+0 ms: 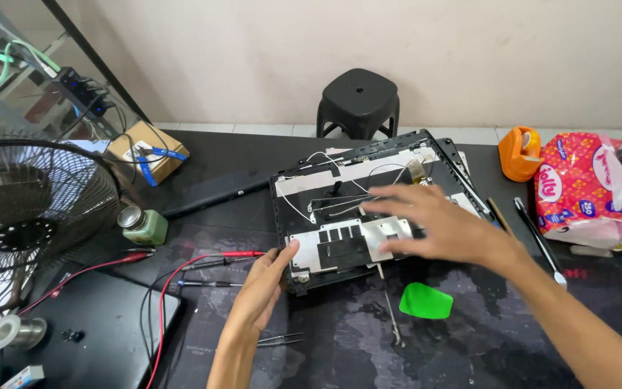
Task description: Disassemble and repair internal components of a laptop at a workbench.
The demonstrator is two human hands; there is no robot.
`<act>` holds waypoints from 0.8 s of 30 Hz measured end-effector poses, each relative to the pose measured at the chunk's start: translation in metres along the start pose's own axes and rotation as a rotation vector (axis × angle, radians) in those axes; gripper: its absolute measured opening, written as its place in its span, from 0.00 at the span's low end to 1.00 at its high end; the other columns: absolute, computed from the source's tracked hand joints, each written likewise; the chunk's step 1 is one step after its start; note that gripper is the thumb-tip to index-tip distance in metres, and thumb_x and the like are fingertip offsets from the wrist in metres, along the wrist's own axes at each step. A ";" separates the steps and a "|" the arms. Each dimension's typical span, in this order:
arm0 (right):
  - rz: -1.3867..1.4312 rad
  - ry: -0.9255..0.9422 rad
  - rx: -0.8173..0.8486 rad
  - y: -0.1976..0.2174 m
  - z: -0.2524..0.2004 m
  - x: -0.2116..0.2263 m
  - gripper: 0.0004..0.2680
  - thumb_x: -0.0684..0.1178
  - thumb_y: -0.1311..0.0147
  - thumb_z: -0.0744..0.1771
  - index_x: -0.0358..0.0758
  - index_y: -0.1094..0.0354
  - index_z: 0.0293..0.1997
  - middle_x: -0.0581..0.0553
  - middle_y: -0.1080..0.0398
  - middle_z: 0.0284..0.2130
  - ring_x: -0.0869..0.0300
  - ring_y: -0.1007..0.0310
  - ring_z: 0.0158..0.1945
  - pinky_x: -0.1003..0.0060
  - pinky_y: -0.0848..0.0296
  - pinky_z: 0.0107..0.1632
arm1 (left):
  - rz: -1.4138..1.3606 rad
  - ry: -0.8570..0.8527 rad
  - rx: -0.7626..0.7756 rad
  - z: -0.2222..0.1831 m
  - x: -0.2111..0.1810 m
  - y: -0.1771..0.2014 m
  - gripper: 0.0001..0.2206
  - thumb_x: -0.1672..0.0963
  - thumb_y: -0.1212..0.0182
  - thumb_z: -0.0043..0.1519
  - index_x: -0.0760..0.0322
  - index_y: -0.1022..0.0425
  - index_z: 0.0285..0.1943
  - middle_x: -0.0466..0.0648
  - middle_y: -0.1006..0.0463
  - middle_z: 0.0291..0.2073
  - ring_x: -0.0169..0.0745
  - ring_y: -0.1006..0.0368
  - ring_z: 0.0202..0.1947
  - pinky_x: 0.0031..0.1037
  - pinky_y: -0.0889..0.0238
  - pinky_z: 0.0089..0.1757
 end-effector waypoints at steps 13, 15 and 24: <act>0.660 -0.998 -0.311 -0.021 -0.144 -0.322 0.18 0.59 0.57 0.71 0.36 0.31 0.60 0.42 0.25 0.48 0.60 0.25 0.46 0.63 0.27 0.48 | 0.247 0.122 -0.232 0.039 0.003 0.017 0.45 0.45 0.32 0.54 0.71 0.49 0.75 0.56 0.22 0.54 0.44 0.25 0.54 0.36 0.34 0.52; 0.680 -1.010 -0.304 -0.037 -0.147 -0.338 0.18 0.59 0.56 0.72 0.34 0.30 0.59 0.41 0.25 0.46 0.59 0.27 0.44 0.62 0.28 0.46 | 0.213 0.071 -0.177 0.041 -0.002 0.006 0.38 0.46 0.33 0.54 0.71 0.38 0.69 0.55 0.20 0.51 0.43 0.24 0.52 0.33 0.33 0.51; 0.740 -0.956 -0.334 -0.031 -0.135 -0.314 0.19 0.61 0.53 0.70 0.30 0.29 0.52 0.45 0.26 0.40 0.60 0.28 0.40 0.64 0.27 0.45 | 0.211 -0.117 -0.149 0.050 -0.013 -0.002 0.22 0.50 0.34 0.58 0.69 0.23 0.56 0.51 0.17 0.44 0.38 0.23 0.45 0.28 0.31 0.47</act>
Point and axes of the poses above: each hand's wrist, its own z-axis towards the middle knuckle, its own y-axis out of the back of the hand, x = y × z, the point moved 10 cm from there along z, towards the middle knuckle
